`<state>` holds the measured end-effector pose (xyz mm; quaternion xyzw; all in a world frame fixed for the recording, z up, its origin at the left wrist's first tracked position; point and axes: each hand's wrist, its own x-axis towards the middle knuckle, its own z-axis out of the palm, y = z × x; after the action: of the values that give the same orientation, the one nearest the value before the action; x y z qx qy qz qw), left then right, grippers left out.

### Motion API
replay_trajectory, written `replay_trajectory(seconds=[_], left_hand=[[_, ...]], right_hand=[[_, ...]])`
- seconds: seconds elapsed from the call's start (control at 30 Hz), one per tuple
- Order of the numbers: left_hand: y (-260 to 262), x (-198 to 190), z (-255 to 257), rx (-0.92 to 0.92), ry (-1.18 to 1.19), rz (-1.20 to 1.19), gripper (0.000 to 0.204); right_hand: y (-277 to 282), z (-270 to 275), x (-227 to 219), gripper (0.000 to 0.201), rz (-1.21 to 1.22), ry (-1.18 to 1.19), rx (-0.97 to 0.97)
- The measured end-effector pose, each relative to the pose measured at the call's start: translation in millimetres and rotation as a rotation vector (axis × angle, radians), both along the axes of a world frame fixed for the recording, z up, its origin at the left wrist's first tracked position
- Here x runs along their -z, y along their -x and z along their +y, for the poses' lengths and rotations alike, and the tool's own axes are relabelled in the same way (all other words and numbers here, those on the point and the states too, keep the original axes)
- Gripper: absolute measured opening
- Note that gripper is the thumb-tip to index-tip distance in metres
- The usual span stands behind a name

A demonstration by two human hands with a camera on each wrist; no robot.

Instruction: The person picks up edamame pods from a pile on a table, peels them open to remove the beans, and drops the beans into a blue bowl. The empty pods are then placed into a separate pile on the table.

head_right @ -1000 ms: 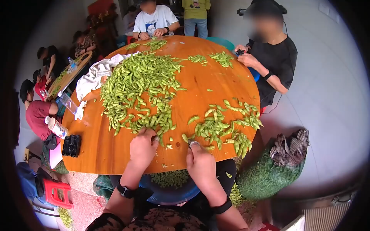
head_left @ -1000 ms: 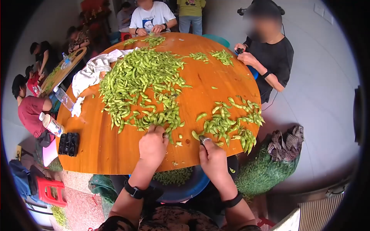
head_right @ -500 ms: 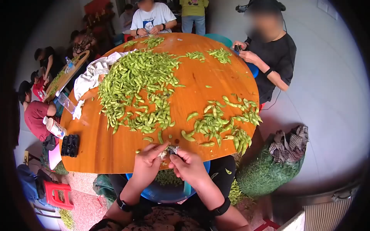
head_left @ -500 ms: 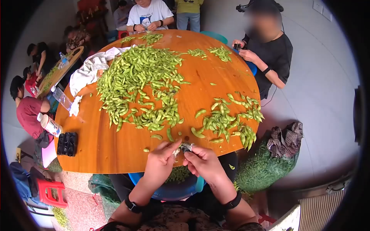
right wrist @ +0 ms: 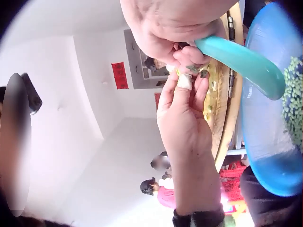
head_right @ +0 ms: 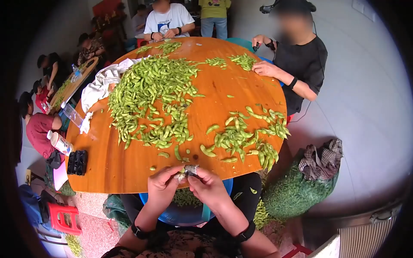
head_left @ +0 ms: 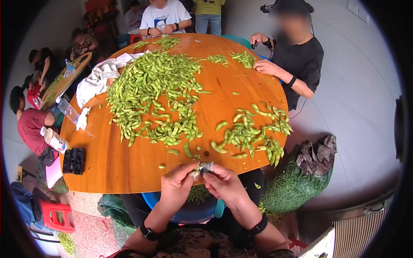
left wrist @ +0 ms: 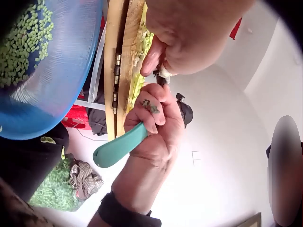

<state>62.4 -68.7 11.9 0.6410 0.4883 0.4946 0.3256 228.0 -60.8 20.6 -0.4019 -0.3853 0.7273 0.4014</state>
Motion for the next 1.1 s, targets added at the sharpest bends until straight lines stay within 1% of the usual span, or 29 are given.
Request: replay_trajectory(seconds=[0.03, 0.1, 0.13, 0.2, 0.23, 0.3, 0.33, 0.4, 0.43, 0.47, 0.5, 0.53, 0.57, 0.6, 0.63, 0.67, 0.73, 0.77, 0.8, 0.87, 0.9, 0.93, 0.97, 1.0, 1.07, 1.1], left_hand=[[0, 1, 0, 0.003, 0.000, 0.000, 0.032], [-1, 3, -1, 0.037, 0.057, -0.158, 0.029], [0, 4, -1, 0.037, 0.057, -0.158, 0.029], [4, 6, 0, 0.127, 0.254, -0.410, 0.026], [6, 6, 0, 0.126, 0.254, -0.411, 0.026], [9, 5, 2, 0.187, 0.333, -0.530, 0.025], [9, 5, 3, 0.187, 0.334, -0.530, 0.025], [9, 3, 4, 0.143, 0.441, -0.652, 0.022], [7, 3, 5, 0.142, 0.441, -0.653, 0.022], [5, 2, 5, 0.098, 0.422, -0.665, 0.020], [4, 2, 6, 0.053, 0.402, -0.678, 0.019], [5, 2, 8, 0.050, 0.401, -0.678, 0.019], [8, 3, 11, -0.007, 0.357, -0.748, 0.018], [10, 4, 14, -0.064, 0.313, -0.817, 0.017], [14, 3, 16, -0.049, 0.312, -0.817, 0.018], [14, 5, 17, -0.049, 0.312, -0.818, 0.018], [12, 8, 16, 0.108, 0.212, -0.595, 0.023], [7, 9, 13, 0.118, 0.263, -0.477, 0.027], [1, 7, 10, 0.101, 0.287, -0.354, 0.025], [-3, 11, 10, 0.127, 0.327, -0.349, 0.023], [0, 12, 10, 0.126, 0.327, -0.350, 0.023], [3, 14, 10, 0.166, 0.316, -0.377, 0.021], [5, 15, 10, 0.206, 0.306, -0.405, 0.018], [4, 16, 9, 0.204, 0.306, -0.407, 0.018], [3, 17, 8, 0.215, 0.247, -0.431, 0.014], [5, 16, 8, 0.213, 0.247, -0.432, 0.014]], right_hand=[[0, 1, 1, 0.013, 0.047, 0.046, 0.006], [-2, 2, 0, 0.014, 0.087, 0.076, -0.019], [-4, 3, 0, 0.014, 0.127, 0.105, -0.046], [-6, 5, -1, 0.014, 0.142, 0.131, -0.059], [-7, 6, -2, 0.014, 0.157, 0.158, -0.072], [-9, 9, 0, 0.014, 0.157, 0.169, -0.084], [-10, 10, 1, 0.014, 0.158, 0.181, -0.096], [-10, 11, 1, 0.014, 0.152, 0.175, -0.090], [-10, 12, 1, 0.014, 0.146, 0.170, -0.084], [-9, 11, -1, 0.014, 0.146, 0.171, -0.085], [-7, 10, -3, 0.013, 0.082, 0.154, -0.014], [-6, 10, -5, 0.013, 0.019, 0.135, 0.055], [-5, 9, -6, 0.013, 0.020, 0.135, 0.052], [-5, 8, -6, 0.014, -0.018, 0.070, 0.082], [-5, 7, -5, 0.015, -0.057, 0.006, 0.112], [-3, 6, -1, 0.015, -0.057, 0.005, 0.112], [4, 4, 4, 0.019, -0.390, -0.478, 0.228], [5, 2, 4, 0.022, -0.443, -0.512, 0.215], [9, 0, 4, 0.022, -0.441, -0.513, 0.211], [15, -5, -2, 0.023, -0.183, -0.362, 0.160], [13, -5, -7, 0.020, -0.108, -0.240, 0.119], [6, -2, -7, 0.020, -0.109, -0.239, 0.118], [-2, 2, -8, 0.019, 0.032, -0.065, 0.044], [-6, 4, -8, 0.019, 0.171, 0.109, -0.030], [-6, 5, -6, 0.017, 0.181, 0.135, -0.025], [-9, 6, -3, 0.018, 0.254, 0.170, -0.066]])
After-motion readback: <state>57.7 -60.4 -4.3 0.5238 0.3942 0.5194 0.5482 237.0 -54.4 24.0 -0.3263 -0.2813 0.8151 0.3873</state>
